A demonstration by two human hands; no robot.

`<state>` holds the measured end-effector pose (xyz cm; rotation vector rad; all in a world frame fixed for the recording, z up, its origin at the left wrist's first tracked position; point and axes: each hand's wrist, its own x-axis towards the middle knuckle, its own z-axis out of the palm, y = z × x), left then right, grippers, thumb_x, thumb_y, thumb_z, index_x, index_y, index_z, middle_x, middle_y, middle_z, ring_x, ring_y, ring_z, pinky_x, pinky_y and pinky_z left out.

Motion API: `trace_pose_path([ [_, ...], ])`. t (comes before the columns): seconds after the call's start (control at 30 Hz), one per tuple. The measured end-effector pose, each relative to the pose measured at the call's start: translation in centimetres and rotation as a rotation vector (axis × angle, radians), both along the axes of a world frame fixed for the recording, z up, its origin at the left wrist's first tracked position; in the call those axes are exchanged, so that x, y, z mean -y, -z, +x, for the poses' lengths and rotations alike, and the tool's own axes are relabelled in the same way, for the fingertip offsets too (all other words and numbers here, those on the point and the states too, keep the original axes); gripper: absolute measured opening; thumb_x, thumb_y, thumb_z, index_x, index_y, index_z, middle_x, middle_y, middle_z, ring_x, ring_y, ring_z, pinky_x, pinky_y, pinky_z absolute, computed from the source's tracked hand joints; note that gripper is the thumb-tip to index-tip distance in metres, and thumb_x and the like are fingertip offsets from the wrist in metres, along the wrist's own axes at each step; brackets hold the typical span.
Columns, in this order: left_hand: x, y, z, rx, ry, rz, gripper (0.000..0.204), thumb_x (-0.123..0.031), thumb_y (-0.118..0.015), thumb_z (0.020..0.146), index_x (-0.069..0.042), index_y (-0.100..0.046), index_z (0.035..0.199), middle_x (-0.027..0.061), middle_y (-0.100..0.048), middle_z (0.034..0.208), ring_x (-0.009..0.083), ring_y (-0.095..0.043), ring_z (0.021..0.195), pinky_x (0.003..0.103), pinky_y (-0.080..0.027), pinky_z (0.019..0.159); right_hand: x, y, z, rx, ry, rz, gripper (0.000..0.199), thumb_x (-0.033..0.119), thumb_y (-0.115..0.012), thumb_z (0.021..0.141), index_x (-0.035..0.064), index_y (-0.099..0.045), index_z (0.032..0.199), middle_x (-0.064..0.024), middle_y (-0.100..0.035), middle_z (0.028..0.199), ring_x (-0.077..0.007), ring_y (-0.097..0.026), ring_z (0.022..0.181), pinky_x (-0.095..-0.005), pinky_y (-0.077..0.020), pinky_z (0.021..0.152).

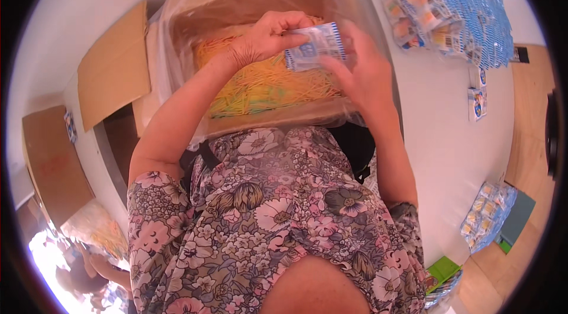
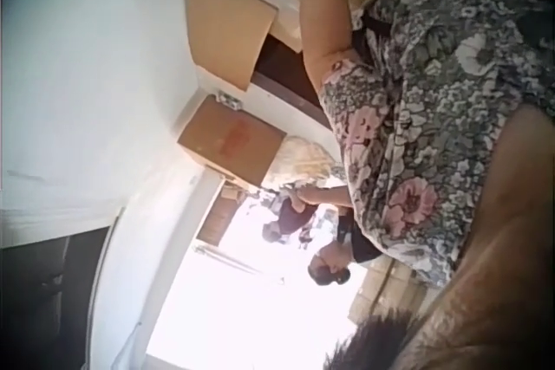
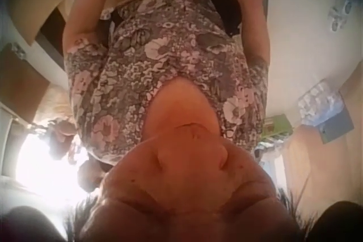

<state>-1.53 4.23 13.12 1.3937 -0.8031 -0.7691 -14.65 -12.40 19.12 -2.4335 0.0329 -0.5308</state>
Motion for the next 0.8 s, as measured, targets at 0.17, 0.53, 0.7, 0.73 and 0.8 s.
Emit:
trace_pose_path([
  [0.17,-4.5,-3.0,-0.1,-0.053,-0.119,0.009,0.014,-0.005,-0.057,0.088,0.0,-0.06,0.101,-0.0027,-0.061,0.088,0.0042,-0.055,0.083,0.021,-0.045,0.076,-3.0,-0.7,5.3,-0.137,-0.259,0.144,0.021,0.017,-0.068,0.08,0.0001,-0.062,0.09,-0.0083,-0.063,0.08,-0.0164,-0.057,0.066,-0.0274,-0.0461,0.059],
  [0.53,-12.3,1.0,3.2,0.057,-0.861,-0.112,0.019,-0.012,-0.06,0.089,0.001,-0.065,0.101,-0.0011,-0.066,0.089,0.0032,-0.056,0.08,0.019,-0.045,0.073,-11.8,13.4,8.1,-0.738,-1.109,-0.21,0.009,0.01,-0.058,0.074,0.0024,-0.064,0.076,-0.017,-0.063,0.076,-0.0351,-0.06,0.07,-0.0404,-0.0463,0.065],
  [0.7,-12.3,0.6,3.9,0.021,-0.801,-0.35,0.021,-0.013,-0.057,0.091,0.002,-0.063,0.105,0.0008,-0.065,0.091,0.0054,-0.057,0.08,0.02,-0.046,0.071,-19.1,17.3,8.4,-0.709,-1.099,-0.346,0.017,0.015,-0.056,0.074,0.0019,-0.065,0.079,-0.0203,-0.064,0.085,-0.0359,-0.063,0.079,-0.043,-0.0501,0.07],
  [0.73,-12.1,0.6,3.9,0.016,-0.805,-0.345,0.021,-0.013,-0.057,0.091,0.002,-0.063,0.105,0.0008,-0.065,0.091,0.0054,-0.057,0.08,0.02,-0.046,0.071,-20.2,18.3,8.0,-0.714,-1.104,-0.342,0.017,0.015,-0.056,0.074,0.0019,-0.065,0.079,-0.0203,-0.064,0.085,-0.0359,-0.063,0.079,-0.043,-0.0501,0.07],
  [0.8,-11.7,1.0,3.8,0.04,-0.858,-0.388,0.02,-0.012,-0.057,0.091,0.002,-0.063,0.104,0.0008,-0.065,0.091,0.0053,-0.057,0.081,0.02,-0.045,0.073,-22.0,20.3,7.2,-0.572,-1.161,-0.265,0.02,0.016,-0.053,0.077,0.0028,-0.067,0.083,-0.0199,-0.065,0.086,-0.0355,-0.063,0.082,-0.0422,-0.0513,0.071],
])
